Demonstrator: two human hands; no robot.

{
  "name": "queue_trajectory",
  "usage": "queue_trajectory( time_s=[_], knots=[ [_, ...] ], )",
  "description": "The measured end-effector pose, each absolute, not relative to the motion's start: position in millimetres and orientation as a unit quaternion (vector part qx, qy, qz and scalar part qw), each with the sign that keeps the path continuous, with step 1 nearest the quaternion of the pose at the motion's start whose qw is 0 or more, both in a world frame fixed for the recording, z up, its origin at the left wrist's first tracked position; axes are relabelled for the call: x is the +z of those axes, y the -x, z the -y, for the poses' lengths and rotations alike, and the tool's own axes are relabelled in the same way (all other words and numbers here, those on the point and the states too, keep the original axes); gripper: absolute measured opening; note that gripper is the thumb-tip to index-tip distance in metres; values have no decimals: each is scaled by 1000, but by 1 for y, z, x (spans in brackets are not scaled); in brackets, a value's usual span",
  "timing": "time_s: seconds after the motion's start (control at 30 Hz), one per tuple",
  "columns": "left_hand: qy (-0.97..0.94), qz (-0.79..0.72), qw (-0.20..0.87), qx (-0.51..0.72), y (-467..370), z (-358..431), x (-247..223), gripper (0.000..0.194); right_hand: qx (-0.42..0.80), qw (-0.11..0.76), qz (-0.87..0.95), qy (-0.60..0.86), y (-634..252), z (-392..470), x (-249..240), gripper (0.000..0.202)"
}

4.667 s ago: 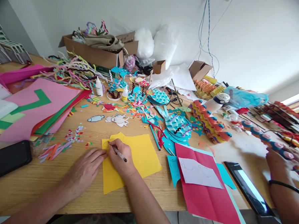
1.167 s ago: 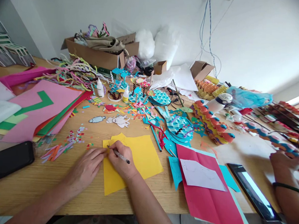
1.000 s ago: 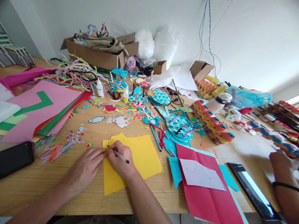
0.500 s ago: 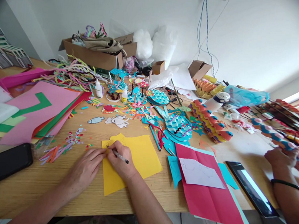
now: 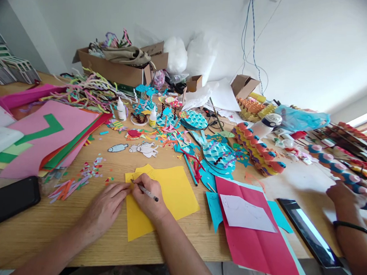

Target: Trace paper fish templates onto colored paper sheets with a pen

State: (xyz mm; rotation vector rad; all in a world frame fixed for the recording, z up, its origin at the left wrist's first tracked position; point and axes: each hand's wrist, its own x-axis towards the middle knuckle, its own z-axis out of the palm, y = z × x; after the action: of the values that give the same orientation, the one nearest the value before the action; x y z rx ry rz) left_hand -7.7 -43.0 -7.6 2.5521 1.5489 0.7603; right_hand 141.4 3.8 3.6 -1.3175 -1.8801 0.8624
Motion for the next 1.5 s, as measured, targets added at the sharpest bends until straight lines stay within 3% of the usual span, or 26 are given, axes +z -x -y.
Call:
queue_trajectory(
  time_s=[0.73, 1.2, 1.5],
  knots=[
    [-828, -504, 19, 245, 7, 44, -10, 38, 350, 347, 714, 497, -141, -4, 3, 8],
    [-829, -498, 19, 252, 9, 42, -11, 38, 454, 480, 571, 486, -154, -6, 25, 5],
    [-844, -483, -16, 233, 14, 39, -17, 37, 329, 542, 566, 526, -210, 17, 60, 5]
  ],
)
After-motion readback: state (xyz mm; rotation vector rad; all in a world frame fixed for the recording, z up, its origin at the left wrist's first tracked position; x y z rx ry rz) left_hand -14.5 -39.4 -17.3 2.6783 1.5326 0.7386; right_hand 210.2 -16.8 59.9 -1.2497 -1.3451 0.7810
